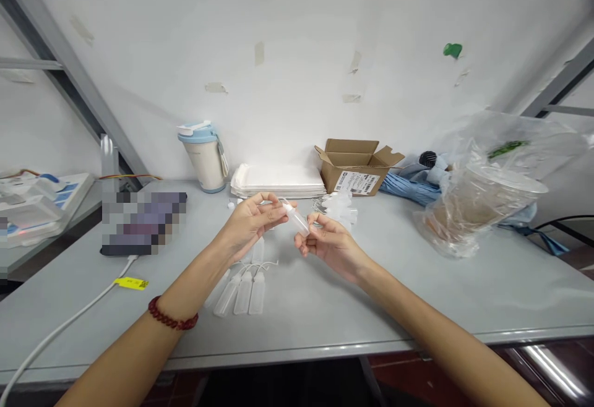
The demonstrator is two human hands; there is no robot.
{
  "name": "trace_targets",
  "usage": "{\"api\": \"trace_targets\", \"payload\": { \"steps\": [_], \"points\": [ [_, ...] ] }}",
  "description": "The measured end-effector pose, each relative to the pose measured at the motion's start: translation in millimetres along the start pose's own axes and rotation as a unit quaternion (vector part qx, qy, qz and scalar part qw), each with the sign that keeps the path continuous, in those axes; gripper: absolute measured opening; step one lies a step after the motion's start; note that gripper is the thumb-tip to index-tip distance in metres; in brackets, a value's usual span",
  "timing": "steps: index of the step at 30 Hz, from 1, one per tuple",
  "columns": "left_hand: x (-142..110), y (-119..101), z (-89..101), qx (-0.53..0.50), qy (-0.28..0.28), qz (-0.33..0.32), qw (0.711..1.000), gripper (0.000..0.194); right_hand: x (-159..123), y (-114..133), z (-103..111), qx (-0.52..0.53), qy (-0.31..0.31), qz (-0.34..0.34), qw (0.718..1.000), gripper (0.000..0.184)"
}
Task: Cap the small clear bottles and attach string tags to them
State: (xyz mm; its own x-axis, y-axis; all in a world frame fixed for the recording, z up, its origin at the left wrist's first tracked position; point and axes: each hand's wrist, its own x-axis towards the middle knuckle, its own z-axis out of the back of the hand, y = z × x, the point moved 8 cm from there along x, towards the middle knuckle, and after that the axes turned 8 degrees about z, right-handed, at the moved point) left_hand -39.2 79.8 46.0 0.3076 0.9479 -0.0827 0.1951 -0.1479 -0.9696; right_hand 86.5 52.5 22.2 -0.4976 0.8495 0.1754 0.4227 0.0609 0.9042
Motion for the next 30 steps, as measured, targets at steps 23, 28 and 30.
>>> {"api": "trace_targets", "payload": {
  "steps": [23,28,30],
  "points": [
    [0.9,1.4,1.4,-0.043,-0.015,-0.029,0.999,0.017,1.2,0.0,-3.0,-0.003,0.041,0.022,0.999,0.022],
    [0.6,-0.3,2.2,-0.054,0.004,-0.036,0.998,0.018,2.3,-1.5,1.0,0.011,0.027,0.013,0.999,0.024],
    [-0.4,-1.8,0.8,-0.054,0.016,-0.034,0.998,0.018,2.8,-1.4,2.8,0.022,0.022,0.012,0.999,0.025]
  ]
}}
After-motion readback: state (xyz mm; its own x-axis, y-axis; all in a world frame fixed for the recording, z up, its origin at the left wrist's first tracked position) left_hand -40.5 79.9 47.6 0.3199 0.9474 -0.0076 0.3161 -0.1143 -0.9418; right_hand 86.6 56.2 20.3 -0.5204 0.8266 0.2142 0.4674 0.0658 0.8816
